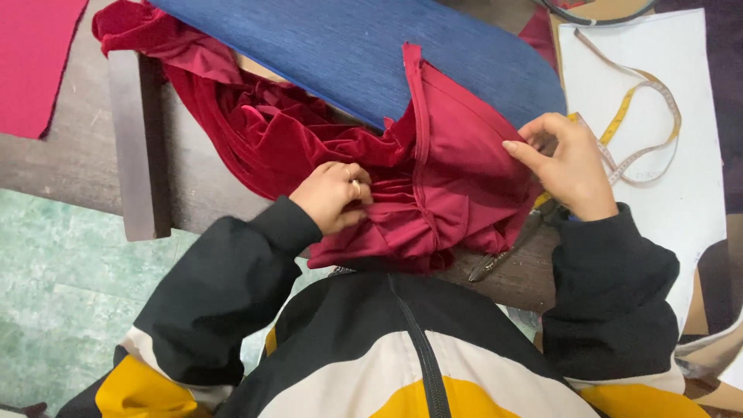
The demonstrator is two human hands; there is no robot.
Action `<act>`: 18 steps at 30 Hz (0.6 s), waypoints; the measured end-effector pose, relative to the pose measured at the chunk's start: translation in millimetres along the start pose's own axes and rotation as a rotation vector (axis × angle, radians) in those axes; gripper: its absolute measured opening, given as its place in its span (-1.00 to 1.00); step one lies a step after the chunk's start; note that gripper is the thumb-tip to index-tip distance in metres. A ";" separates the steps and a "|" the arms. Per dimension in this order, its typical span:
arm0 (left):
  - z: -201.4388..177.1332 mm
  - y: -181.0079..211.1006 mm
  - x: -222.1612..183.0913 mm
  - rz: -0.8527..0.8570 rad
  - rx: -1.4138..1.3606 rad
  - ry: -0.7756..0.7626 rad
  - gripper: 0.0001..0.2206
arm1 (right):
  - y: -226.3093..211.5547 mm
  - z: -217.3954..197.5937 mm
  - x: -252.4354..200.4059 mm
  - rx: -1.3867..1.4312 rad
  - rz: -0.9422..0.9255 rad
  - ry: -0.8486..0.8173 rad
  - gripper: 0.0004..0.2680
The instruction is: The person is ironing a red velvet garment on a specialized pressing board using a steam iron in a sewing factory.
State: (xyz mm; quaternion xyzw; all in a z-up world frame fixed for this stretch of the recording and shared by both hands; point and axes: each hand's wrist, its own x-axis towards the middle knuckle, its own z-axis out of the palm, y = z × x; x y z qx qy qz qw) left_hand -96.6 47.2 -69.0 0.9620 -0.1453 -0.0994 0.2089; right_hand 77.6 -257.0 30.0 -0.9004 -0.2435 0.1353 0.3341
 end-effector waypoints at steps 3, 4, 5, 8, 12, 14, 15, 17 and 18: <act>-39.9 0.3 8.1 0.105 -0.331 -0.001 -0.83 | -15.7 -3.7 1.5 -0.023 0.074 -0.043 -0.89; -52.9 1.6 9.2 0.132 -0.418 0.021 -0.90 | -14.4 -1.2 1.6 -0.022 -0.005 0.051 -0.92; -66.2 2.9 10.2 0.159 -0.505 0.043 -0.94 | -13.3 1.4 1.7 -0.021 -0.084 0.145 -0.92; -87.0 6.0 19.5 0.218 -0.574 0.101 -0.95 | -70.8 8.9 -12.5 0.014 -0.330 0.273 -0.91; -102.9 21.2 30.1 0.268 -0.575 0.170 -0.90 | -119.6 46.0 -20.5 0.154 -0.368 -0.100 -0.75; -105.9 29.6 30.6 0.138 -0.622 0.212 -0.87 | -105.2 77.3 -19.2 0.235 -0.281 -0.131 -0.84; -103.1 28.9 27.1 0.134 -0.622 0.213 -0.87 | -105.9 76.6 -16.4 0.235 -0.282 -0.134 -0.84; -98.7 26.4 22.5 0.134 -0.628 0.435 -0.80 | -106.7 74.7 -8.6 0.424 -0.146 -0.163 -0.92; -90.2 17.0 12.6 0.134 -0.629 0.436 -0.80 | -106.3 72.7 -9.0 0.423 -0.147 -0.164 -0.92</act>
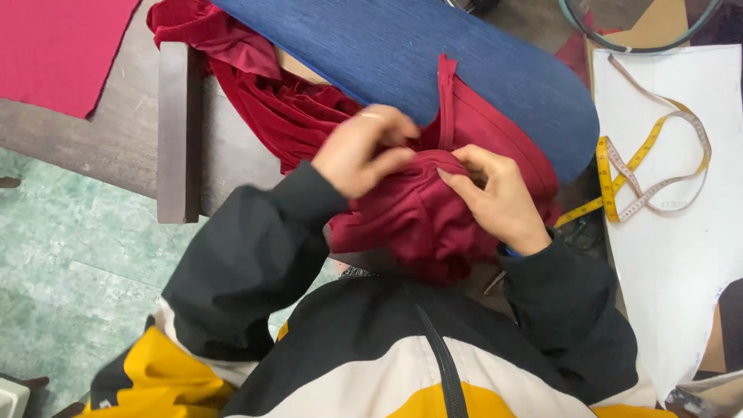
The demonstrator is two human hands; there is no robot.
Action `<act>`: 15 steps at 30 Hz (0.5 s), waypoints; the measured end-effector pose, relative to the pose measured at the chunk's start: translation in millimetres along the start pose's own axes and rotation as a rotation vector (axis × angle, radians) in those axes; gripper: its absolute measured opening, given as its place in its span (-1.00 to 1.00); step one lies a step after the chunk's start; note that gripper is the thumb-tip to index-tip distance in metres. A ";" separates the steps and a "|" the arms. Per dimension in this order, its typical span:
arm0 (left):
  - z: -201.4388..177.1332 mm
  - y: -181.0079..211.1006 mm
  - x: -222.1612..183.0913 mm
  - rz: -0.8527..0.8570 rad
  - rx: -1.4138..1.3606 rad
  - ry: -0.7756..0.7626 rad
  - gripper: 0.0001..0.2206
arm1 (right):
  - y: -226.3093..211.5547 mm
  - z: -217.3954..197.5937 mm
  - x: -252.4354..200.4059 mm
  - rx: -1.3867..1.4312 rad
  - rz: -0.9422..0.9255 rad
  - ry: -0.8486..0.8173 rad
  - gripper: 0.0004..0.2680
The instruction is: The person is ironing a red velvet garment on a specialized pressing board using a steam iron in a sewing factory.
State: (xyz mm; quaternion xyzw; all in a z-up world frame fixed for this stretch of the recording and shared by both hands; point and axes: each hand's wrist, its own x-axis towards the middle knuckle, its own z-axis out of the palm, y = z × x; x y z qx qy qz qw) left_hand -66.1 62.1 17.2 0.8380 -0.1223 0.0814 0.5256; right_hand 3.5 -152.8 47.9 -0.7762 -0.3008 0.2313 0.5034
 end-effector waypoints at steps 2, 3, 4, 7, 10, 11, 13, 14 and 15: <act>-6.0 -19.4 -25.4 -0.323 0.141 0.270 -0.78 | -0.8 -3.4 -1.3 0.030 0.060 -0.013 -0.92; -0.4 -28.9 -43.6 -0.322 0.142 0.271 -0.78 | -0.9 -2.8 -2.6 0.029 0.058 -0.014 -0.92; 5.1 -38.6 -61.4 -0.525 0.167 0.286 -0.70 | -1.2 -2.5 -3.5 0.038 0.080 -0.001 -0.92; 28.0 -37.1 -91.4 -0.806 -0.093 0.234 -0.55 | 1.0 -1.1 -3.9 0.040 0.091 0.004 -0.92; 62.4 -55.8 -105.2 -0.833 -0.460 0.215 -0.67 | -3.0 2.3 -6.4 0.002 0.051 -0.037 -0.90; 75.8 -68.1 -106.5 -0.796 -0.540 0.266 -0.80 | -5.7 2.0 -7.4 -0.028 0.022 -0.072 -0.87; 66.5 -63.3 -107.0 -0.766 -0.568 0.368 -0.79 | -7.6 -5.9 -10.5 -0.056 -0.016 -0.025 -0.83; 62.6 -60.6 -107.4 -0.749 -0.596 0.472 -0.76 | -8.3 -10.2 -13.4 -0.075 -0.047 0.014 -0.80; 54.5 -75.9 -118.8 -0.737 -0.600 0.462 -0.76 | -5.1 -19.3 -16.9 -0.083 -0.048 0.027 -0.80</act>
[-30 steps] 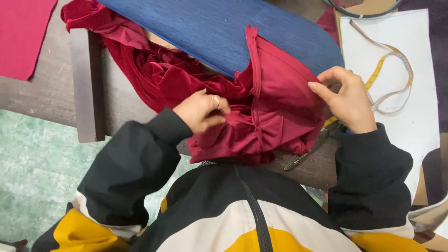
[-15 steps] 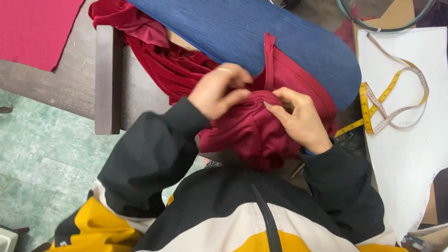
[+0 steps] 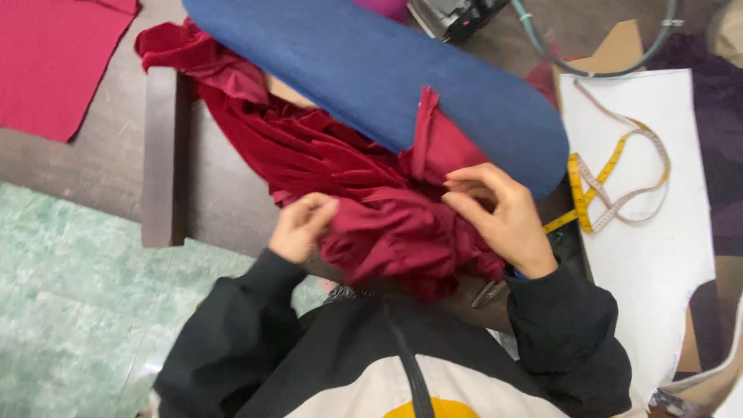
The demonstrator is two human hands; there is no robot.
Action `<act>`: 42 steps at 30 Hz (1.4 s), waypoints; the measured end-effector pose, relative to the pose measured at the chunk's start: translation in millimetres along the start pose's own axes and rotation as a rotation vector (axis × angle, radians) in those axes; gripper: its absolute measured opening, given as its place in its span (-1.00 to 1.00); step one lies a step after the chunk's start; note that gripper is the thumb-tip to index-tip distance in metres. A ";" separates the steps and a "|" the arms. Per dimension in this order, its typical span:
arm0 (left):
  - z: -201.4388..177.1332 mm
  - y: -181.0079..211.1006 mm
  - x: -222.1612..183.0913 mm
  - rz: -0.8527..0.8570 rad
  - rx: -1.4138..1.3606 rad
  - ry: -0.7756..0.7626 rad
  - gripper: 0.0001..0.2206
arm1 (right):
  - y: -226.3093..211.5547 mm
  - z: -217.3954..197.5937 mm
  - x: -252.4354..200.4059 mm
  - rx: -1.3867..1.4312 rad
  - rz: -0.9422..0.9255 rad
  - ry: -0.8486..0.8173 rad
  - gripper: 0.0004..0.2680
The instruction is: The person is ironing a red velvet garment on a specialized pressing board using a steam iron in a sewing factory.
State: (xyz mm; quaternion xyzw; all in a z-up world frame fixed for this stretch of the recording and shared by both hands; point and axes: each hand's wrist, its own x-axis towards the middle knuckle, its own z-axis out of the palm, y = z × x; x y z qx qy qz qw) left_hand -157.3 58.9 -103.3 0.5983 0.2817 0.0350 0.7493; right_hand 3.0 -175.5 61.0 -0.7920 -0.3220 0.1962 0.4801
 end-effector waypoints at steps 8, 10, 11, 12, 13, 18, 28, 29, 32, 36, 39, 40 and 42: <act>-84.4 0.5 3.9 0.188 0.883 0.341 -0.86 | 50.0 -30.4 -51.5 -0.398 0.361 0.332 -0.91; -44.4 37.5 5.6 0.324 0.853 0.301 -0.84 | 55.7 -29.2 -56.6 -0.376 0.451 0.302 -0.80; -24.0 54.6 3.3 0.450 0.818 0.268 -0.81 | 58.4 -28.4 -61.0 -0.352 0.539 0.259 -0.67; -2.0 60.1 11.1 0.450 0.817 0.261 -0.81 | 53.9 -24.2 -58.6 -0.353 0.544 0.263 -0.67; 19.8 65.8 18.8 0.491 0.751 0.161 -0.74 | 49.6 -19.7 -55.7 -0.368 0.511 0.220 -0.62; 84.6 59.3 65.2 0.360 0.466 -0.051 -0.50 | 117.4 -5.4 -61.3 -0.401 0.304 0.275 -0.73; 49.5 74.3 33.4 0.242 -0.321 -0.266 -0.84 | 121.5 4.7 -57.0 -0.377 0.264 0.252 -0.71; 40.6 77.7 28.6 0.248 -0.435 -0.210 -0.76 | 114.6 6.9 -54.4 -0.339 0.210 0.196 -0.85; -4.8 74.3 35.2 0.260 -0.564 0.026 -0.71 | 64.4 17.2 -52.7 -0.276 -0.010 0.091 -0.91; -73.1 87.7 36.1 0.314 -0.749 -0.048 -0.60 | -8.3 52.3 -54.1 0.006 -0.245 -0.255 -0.90; -112.0 61.0 43.7 0.220 -0.799 0.112 -0.48 | -11.6 69.4 -51.8 0.070 -0.277 -0.559 -0.85; -127.8 39.7 49.9 0.135 -0.642 0.157 -0.54 | -10.8 72.6 -47.9 0.052 -0.268 -0.493 -0.88; -135.3 28.3 48.9 0.056 -0.488 0.205 -0.61 | -4.1 72.3 -35.2 0.032 -0.267 -0.431 -0.90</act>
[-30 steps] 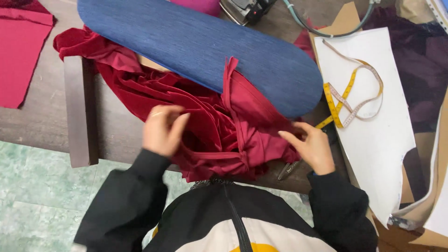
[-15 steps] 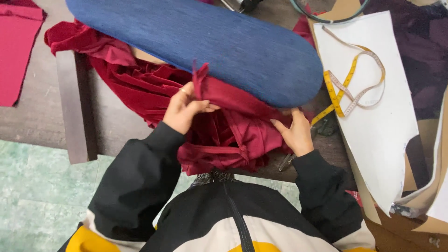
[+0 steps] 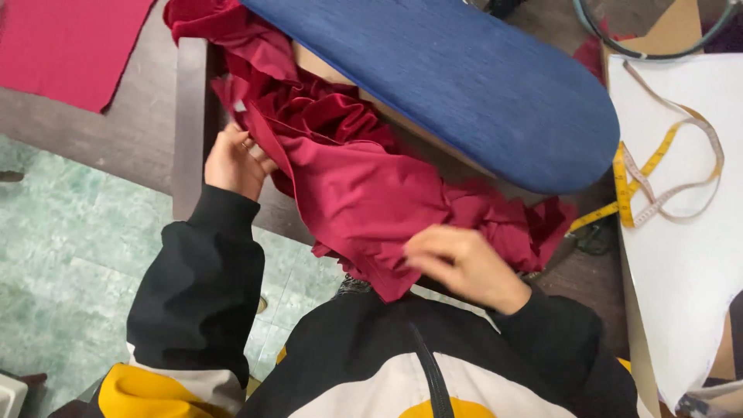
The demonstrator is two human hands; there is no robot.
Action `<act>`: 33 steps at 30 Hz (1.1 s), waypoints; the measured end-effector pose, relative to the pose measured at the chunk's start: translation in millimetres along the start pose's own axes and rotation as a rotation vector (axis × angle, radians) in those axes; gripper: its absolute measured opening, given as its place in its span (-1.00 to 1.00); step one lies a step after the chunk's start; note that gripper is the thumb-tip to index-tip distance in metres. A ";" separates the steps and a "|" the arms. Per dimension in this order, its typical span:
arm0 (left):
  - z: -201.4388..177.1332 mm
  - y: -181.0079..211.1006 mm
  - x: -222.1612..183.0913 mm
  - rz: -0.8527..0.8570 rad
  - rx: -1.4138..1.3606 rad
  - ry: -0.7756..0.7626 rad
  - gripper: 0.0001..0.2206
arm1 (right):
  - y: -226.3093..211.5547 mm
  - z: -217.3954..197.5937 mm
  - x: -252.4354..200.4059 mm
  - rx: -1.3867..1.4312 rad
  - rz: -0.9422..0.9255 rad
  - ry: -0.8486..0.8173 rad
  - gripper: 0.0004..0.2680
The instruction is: The person is ironing a red velvet garment on a specialized pressing board using a steam iron in a sewing factory.
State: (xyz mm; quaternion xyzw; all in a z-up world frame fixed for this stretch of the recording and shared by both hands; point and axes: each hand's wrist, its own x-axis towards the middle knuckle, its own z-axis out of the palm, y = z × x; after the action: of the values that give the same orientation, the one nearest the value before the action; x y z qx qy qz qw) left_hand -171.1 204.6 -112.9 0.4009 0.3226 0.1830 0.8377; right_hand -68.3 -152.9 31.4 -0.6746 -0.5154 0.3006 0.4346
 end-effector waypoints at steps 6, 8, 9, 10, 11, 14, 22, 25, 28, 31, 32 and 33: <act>40.3 3.2 -47.4 -0.114 0.111 0.135 -0.60 | 47.0 -24.2 15.6 -0.318 0.214 0.396 -0.86; 46.1 -2.0 -56.1 -0.078 0.280 0.135 -0.52 | 57.9 -23.6 23.3 -0.256 0.290 0.392 -0.68; 45.6 -5.1 -55.4 -0.077 0.277 0.140 -0.52 | 60.0 -22.2 27.3 -0.256 0.287 0.387 -0.68; 45.3 -8.4 -54.6 -0.059 0.352 0.130 -0.65 | 62.2 -21.0 31.3 -0.262 0.278 0.341 -0.69; 45.4 -12.4 -53.8 -0.043 0.427 0.118 -0.79 | 64.3 -19.9 34.4 -0.270 0.271 0.295 -0.71; 39.7 -12.2 -57.6 -0.033 0.186 0.122 -0.84 | 58.1 -14.5 36.9 -0.229 0.148 0.211 -0.91; -1.1 -29.0 -59.9 -0.065 -0.003 0.081 -0.83 | 31.8 -6.9 48.4 0.080 0.033 -0.160 -0.93; -7.8 -33.3 -62.3 -0.071 -0.045 0.078 -0.80 | 42.4 -2.6 62.0 0.132 0.192 -0.015 -0.91; -11.9 -37.5 -64.8 -0.072 -0.057 0.074 -0.76 | 39.4 -2.3 79.0 0.168 0.324 0.120 -0.91; -11.1 -38.9 -71.0 -0.066 -0.062 0.076 -0.73 | 40.1 -1.8 93.7 0.097 0.289 0.145 -0.84; -9.8 -39.1 -73.1 -0.060 -0.068 0.074 -0.71 | 42.2 -1.3 98.3 0.044 0.250 0.144 -0.83; -6.5 -37.6 -76.9 -0.058 -0.071 0.079 -0.71 | 45.4 -0.1 101.3 0.044 0.249 0.139 -0.83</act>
State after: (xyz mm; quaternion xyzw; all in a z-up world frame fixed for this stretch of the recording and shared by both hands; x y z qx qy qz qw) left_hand -229.6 141.7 -115.4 0.3541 0.3601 0.1857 0.8429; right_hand -19.3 -60.1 -5.0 -0.7427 -0.3899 0.3160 0.4433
